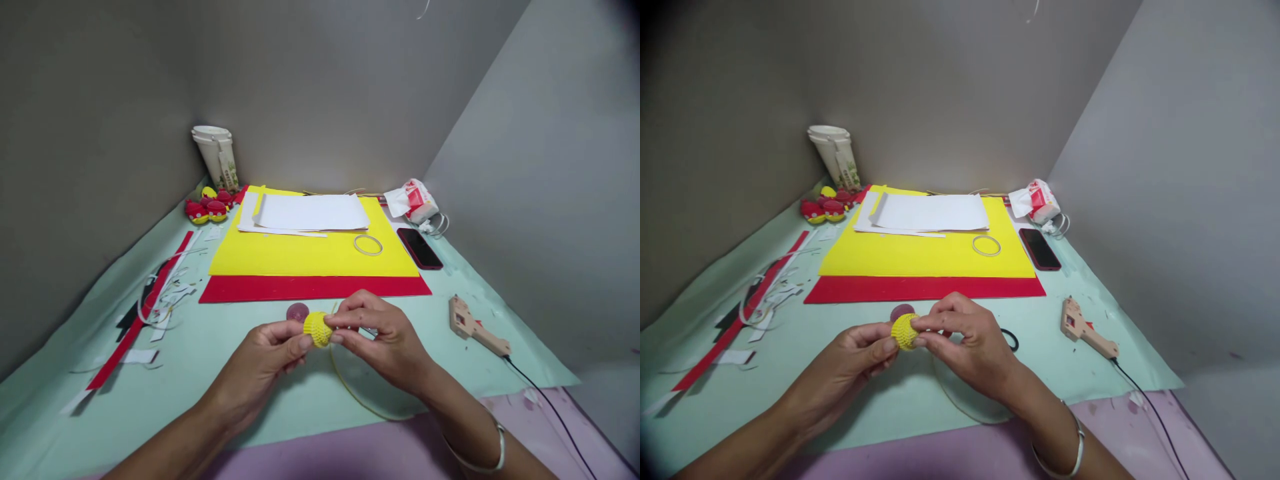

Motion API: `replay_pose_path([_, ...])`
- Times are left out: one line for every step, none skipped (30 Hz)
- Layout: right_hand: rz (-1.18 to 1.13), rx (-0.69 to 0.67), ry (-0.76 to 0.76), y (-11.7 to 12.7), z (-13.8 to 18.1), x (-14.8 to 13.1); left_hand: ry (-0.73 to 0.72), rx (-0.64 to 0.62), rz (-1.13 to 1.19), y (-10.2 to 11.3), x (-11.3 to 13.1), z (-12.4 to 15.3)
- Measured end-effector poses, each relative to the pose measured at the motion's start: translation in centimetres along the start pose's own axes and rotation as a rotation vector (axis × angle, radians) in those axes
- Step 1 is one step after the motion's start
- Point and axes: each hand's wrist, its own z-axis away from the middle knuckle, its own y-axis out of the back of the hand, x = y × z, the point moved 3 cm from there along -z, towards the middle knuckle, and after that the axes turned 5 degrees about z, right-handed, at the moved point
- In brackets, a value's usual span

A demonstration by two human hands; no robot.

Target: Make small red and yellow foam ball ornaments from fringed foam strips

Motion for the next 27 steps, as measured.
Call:
replay_pose_path([0.006,-0.001,0.003,0.02,0.01,-0.03,0.001,-0.002,0.002,-0.03,0.02,0.04])
replay_pose_path([0.010,-0.001,0.005,0.04,0.01,-0.07,0.004,-0.002,0.006,-0.04,0.04,0.09])
replay_pose_path([0.013,-0.004,0.007,0.05,0.01,-0.11,0.006,-0.002,0.010,-0.05,0.04,0.13])
replay_pose_path([0.015,-0.006,0.009,0.07,0.00,-0.16,0.008,-0.002,0.014,-0.05,0.05,0.16])
replay_pose_path([0.017,-0.007,0.013,0.08,0.00,-0.22,0.009,-0.002,0.018,-0.05,0.06,0.18])
replay_pose_path([0.022,-0.007,0.018,0.10,-0.01,-0.27,0.011,-0.004,0.020,-0.06,0.07,0.19])
replay_pose_path([0.030,-0.008,0.023,0.12,-0.01,-0.32,0.011,-0.004,0.021,-0.07,0.09,0.18])
replay_pose_path([0.040,-0.008,0.029,0.14,-0.01,-0.37,0.011,-0.002,0.022,-0.08,0.11,0.17])
replay_pose_path([0.052,-0.009,0.033,0.17,-0.01,-0.42,0.011,0.001,0.023,-0.09,0.12,0.16])
replay_pose_path([0.064,-0.010,0.037,0.20,0.00,-0.46,0.011,0.005,0.022,-0.10,0.13,0.14])
replay_pose_path([0.076,-0.012,0.042,0.22,0.00,-0.50,0.012,0.008,0.021,-0.11,0.14,0.13])
replay_pose_path([0.085,-0.015,0.047,0.25,-0.01,-0.54,0.012,0.011,0.020,-0.11,0.13,0.12])
replay_pose_path([0.091,-0.016,0.054,0.27,-0.02,-0.59,0.013,0.012,0.020,-0.11,0.12,0.11])
replay_pose_path([0.096,-0.017,0.061,0.30,-0.03,-0.64,0.014,0.010,0.022,-0.10,0.09,0.10])
replay_pose_path([0.098,-0.018,0.068,0.32,-0.05,-0.69,0.015,0.007,0.026,-0.09,0.06,0.09])
replay_pose_path([0.099,-0.020,0.073,0.33,-0.07,-0.73,0.015,0.002,0.031,-0.07,0.02,0.08])
replay_pose_path([0.098,-0.020,0.077,0.34,-0.09,-0.77,0.016,-0.006,0.040,-0.06,-0.03,0.06])
replay_pose_path([0.097,-0.021,0.078,0.35,-0.10,-0.78,0.019,-0.014,0.050,-0.05,-0.08,0.05])
replay_pose_path([0.094,-0.019,0.079,0.35,-0.11,-0.79,0.023,-0.021,0.064,-0.03,-0.13,0.05])
replay_pose_path([0.085,-0.020,0.075,0.34,-0.11,-0.76,0.029,-0.023,0.080,-0.01,-0.17,0.05])
replay_pose_path([0.070,-0.023,0.067,0.32,-0.10,-0.71,0.037,-0.023,0.100,0.00,-0.20,0.07])
replay_pose_path([0.052,-0.029,0.057,0.29,-0.08,-0.63,0.045,-0.020,0.122,0.02,-0.22,0.10])
replay_pose_path([0.033,-0.037,0.045,0.25,-0.06,-0.55,0.053,-0.017,0.143,0.02,-0.23,0.14])
replay_pose_path([0.017,-0.048,0.034,0.20,-0.03,-0.46,0.060,-0.017,0.162,0.01,-0.22,0.17])
replay_pose_path([0.008,-0.058,0.025,0.17,-0.01,-0.38,0.064,-0.019,0.176,-0.02,-0.21,0.19])
replay_pose_path([0.007,-0.066,0.020,0.14,0.01,-0.33,0.065,-0.025,0.185,-0.05,-0.19,0.20])
replay_pose_path([0.012,-0.071,0.019,0.14,0.02,-0.30,0.066,-0.033,0.190,-0.08,-0.18,0.19])
